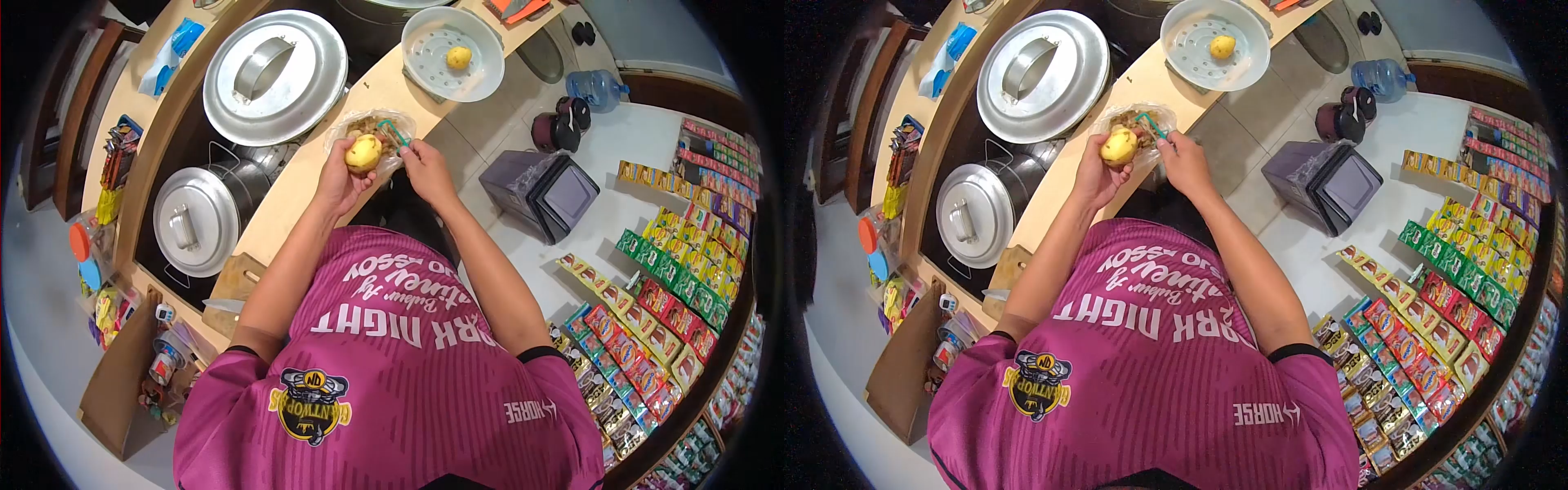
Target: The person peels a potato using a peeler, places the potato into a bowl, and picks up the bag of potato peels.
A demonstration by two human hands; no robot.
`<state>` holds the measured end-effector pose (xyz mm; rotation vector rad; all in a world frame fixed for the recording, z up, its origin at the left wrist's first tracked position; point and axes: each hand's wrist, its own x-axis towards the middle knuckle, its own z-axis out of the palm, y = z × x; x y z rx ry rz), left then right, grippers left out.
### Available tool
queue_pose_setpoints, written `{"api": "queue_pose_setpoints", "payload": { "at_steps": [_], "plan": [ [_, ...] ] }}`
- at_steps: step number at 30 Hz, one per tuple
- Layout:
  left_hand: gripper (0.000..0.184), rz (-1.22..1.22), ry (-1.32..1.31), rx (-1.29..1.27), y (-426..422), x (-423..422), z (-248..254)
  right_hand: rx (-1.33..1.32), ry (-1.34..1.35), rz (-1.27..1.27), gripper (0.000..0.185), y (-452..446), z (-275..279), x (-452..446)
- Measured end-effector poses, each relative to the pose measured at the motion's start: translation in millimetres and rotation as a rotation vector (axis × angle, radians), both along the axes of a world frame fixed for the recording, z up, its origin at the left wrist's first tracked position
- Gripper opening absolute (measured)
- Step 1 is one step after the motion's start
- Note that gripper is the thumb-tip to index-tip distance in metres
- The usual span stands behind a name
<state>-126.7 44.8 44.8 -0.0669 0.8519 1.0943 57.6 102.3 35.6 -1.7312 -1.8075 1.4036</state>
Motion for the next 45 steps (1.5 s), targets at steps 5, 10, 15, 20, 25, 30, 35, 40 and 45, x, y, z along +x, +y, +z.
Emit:
{"api": "queue_pose_setpoints", "payload": {
  "at_steps": [5, 10, 15, 20, 25, 30, 35, 40, 45],
  "plan": [
    [0.049, -0.02, 0.043, 0.003, -0.7, 0.0, -0.4, 0.069, -0.054, 0.039, 0.028, -2.3, 10.7, -2.2],
    [0.049, -0.039, 0.063, 0.001, -1.1, -0.7, -1.0, 0.082, -0.193, 0.069, 0.027, -3.6, 32.8, -9.5],
    [0.048, -0.027, 0.07, -0.019, -1.9, -0.2, -4.1, 0.117, -0.3, 0.102, 0.027, -4.5, 42.0, -14.6],
    [0.048, -0.02, 0.051, -0.04, -1.9, -1.1, -2.7, 0.2, -0.323, 0.075, 0.022, -5.0, 39.1, -16.2],
    [0.048, -0.019, 0.046, -0.02, -0.7, -4.2, -1.3, 0.226, -0.304, 0.107, 0.021, -1.6, 44.9, -15.7],
    [0.049, -0.031, 0.055, -0.041, 0.4, -0.1, -0.5, 0.148, -0.339, 0.126, 0.022, -3.2, 50.1, -20.8],
    [0.049, -0.007, 0.056, -0.055, 1.9, 1.8, -2.6, 0.19, -0.337, 0.119, 0.022, -3.4, 47.0, -18.2],
    [0.047, 0.007, 0.037, -0.06, -0.2, -0.8, -7.0, 0.205, -0.339, 0.062, 0.022, 0.7, 50.3, -18.1],
    [0.047, 0.047, 0.014, -0.103, -0.1, -3.2, -10.5, 0.215, -0.189, 0.092, 0.023, -3.2, 39.6, -15.1]
  ]
}}
